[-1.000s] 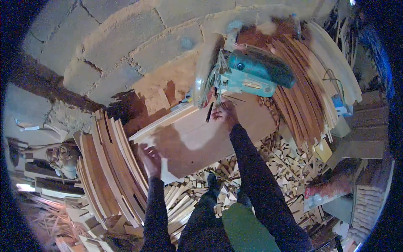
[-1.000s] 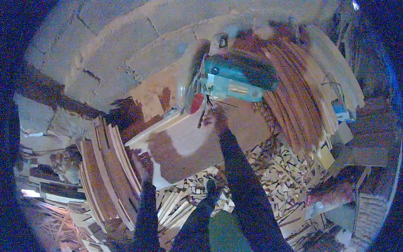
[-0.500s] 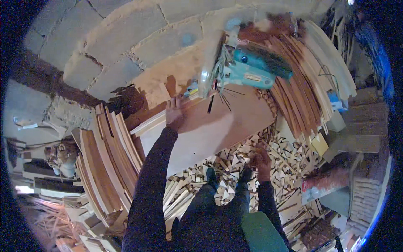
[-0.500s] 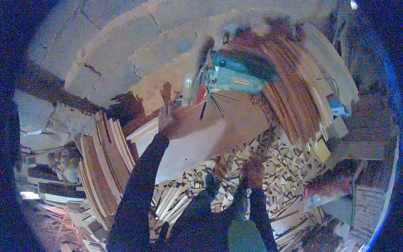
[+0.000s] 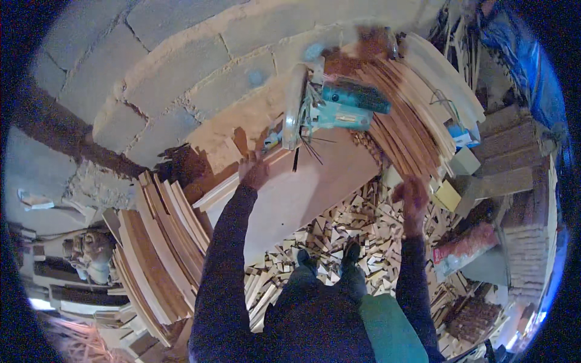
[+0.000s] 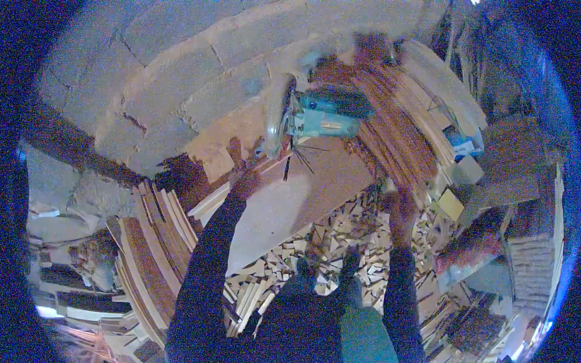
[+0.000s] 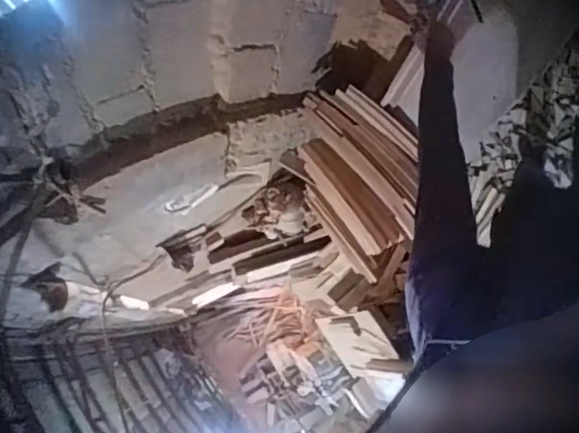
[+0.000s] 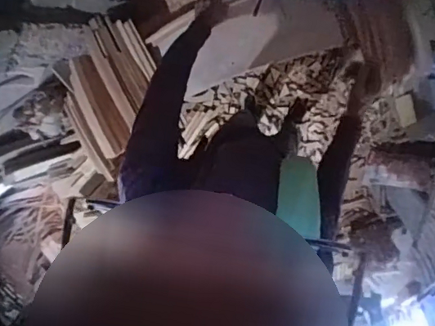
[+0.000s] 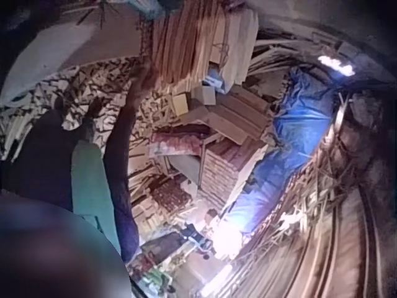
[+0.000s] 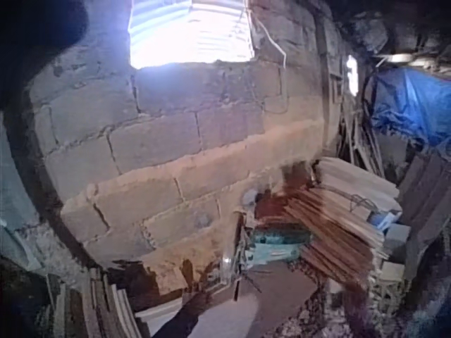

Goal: Cutting thin wooden strips using a miter saw on a workbench in a workshop.

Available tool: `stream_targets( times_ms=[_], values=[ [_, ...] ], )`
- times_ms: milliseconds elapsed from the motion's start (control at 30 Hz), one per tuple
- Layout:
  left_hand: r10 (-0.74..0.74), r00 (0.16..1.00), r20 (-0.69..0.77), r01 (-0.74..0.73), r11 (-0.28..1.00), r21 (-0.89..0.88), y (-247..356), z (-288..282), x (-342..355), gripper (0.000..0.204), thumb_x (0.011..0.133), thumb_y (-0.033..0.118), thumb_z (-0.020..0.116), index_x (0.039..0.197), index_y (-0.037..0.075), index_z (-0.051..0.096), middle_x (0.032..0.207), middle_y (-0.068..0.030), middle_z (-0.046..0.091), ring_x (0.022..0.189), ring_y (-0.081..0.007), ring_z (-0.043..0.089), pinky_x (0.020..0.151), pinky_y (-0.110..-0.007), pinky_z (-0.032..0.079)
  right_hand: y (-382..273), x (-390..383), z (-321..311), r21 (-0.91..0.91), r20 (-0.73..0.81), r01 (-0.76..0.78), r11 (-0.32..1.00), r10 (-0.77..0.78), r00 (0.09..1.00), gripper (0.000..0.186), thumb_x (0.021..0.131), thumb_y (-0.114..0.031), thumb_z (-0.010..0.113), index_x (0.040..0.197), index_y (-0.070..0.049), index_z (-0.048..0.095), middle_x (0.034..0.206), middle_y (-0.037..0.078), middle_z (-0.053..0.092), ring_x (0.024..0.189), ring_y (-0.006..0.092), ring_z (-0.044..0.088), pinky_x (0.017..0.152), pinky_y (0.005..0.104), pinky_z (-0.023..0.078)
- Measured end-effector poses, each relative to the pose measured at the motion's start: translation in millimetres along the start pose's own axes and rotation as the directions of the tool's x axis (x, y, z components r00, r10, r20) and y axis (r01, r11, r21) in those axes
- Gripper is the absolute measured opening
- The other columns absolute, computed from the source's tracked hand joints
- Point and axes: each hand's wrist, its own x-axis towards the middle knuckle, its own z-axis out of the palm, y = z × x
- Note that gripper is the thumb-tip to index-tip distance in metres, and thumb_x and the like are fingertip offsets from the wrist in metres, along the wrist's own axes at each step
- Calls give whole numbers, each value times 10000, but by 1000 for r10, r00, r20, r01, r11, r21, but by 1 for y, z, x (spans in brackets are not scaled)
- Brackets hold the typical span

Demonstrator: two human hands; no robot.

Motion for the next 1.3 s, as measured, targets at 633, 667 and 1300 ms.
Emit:
stream_targets(
  times_ms=[633, 667, 1300],
  values=[
    [416, 909, -5, -335, 738, 586, -28, 10, 12, 662, 824, 306, 690, 1311, -83, 466, 1040, -216, 596, 1025, -382, 616, 861, -511, 520, -170, 187, 171, -445, 806, 820, 360, -237, 542, 492, 1032, -472, 589, 1330, -88, 663, 1206, 172, 721, 1169, 351, 660, 1038, 457, 496],
    [368, 930, 17, -310, 756, 576, -21, 4, 7, 647, 826, 307, 688, 1297, -81, 473, 1032, -216, 596, 1021, -382, 617, 854, -513, 521, -170, 189, 167, -466, 816, 788, 402, -149, 559, 505, 1038, -481, 577, 1359, -97, 646, 1238, 171, 714, 1163, 353, 665, 1039, 452, 497],
    [329, 943, 53, -314, 822, 475, -7, -11, 1, 765, 847, 293, 696, 1437, -77, 380, 1081, -233, 586, 1047, -413, 594, 885, -529, 508, -137, 189, 165, -535, 694, 793, 291, -384, 610, 474, 956, -578, 638, 1198, -186, 751, 1245, 151, 709, 1079, 392, 691, 991, 528, 532]
  ],
)
